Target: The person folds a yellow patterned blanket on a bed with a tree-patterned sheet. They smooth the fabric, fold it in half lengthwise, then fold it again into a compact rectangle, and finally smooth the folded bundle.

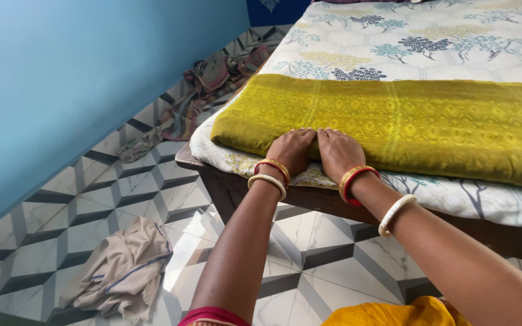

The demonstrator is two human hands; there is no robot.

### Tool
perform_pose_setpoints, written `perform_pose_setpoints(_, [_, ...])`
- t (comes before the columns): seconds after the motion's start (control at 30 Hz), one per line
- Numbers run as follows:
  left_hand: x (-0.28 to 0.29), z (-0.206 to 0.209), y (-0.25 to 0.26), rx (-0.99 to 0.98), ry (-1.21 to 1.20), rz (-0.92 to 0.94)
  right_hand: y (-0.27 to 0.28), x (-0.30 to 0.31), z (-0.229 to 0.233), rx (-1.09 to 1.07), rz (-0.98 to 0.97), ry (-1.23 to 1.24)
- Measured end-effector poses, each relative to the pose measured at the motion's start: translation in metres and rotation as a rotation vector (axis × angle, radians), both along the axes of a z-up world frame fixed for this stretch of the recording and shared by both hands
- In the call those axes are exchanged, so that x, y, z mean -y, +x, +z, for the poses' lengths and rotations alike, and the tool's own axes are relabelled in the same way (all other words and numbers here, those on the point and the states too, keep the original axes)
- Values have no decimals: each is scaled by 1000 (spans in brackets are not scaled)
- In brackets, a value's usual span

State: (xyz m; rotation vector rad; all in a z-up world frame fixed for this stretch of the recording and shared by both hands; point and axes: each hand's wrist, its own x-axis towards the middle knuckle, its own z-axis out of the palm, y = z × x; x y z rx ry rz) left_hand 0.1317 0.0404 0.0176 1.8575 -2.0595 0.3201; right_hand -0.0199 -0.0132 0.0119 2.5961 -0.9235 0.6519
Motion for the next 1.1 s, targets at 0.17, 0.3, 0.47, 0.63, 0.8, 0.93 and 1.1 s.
perform_pose_setpoints(0.17, [25,19,-32,67,311,176,-24,18,10,-66,61,356])
perform_pose_setpoints(0.3, [52,39,-61,-41,515,52,-75,50,38,-303,-5,489])
perform_pose_setpoints(0.47, [78,45,-129,-100,248,116,-139,84,46,-161,-94,400])
perform_pose_setpoints(0.63, [85,60,-196,54,-64,170,-179,91,49,1,-230,188])
perform_pose_setpoints(0.8, [80,79,-228,37,-95,200,-208,88,61,95,-342,213])
perform_pose_setpoints(0.93, [84,83,-249,30,-136,259,-229,91,68,105,-385,227])
perform_pose_setpoints(1.1, [83,83,-259,-3,-258,251,-254,96,73,97,-451,202])
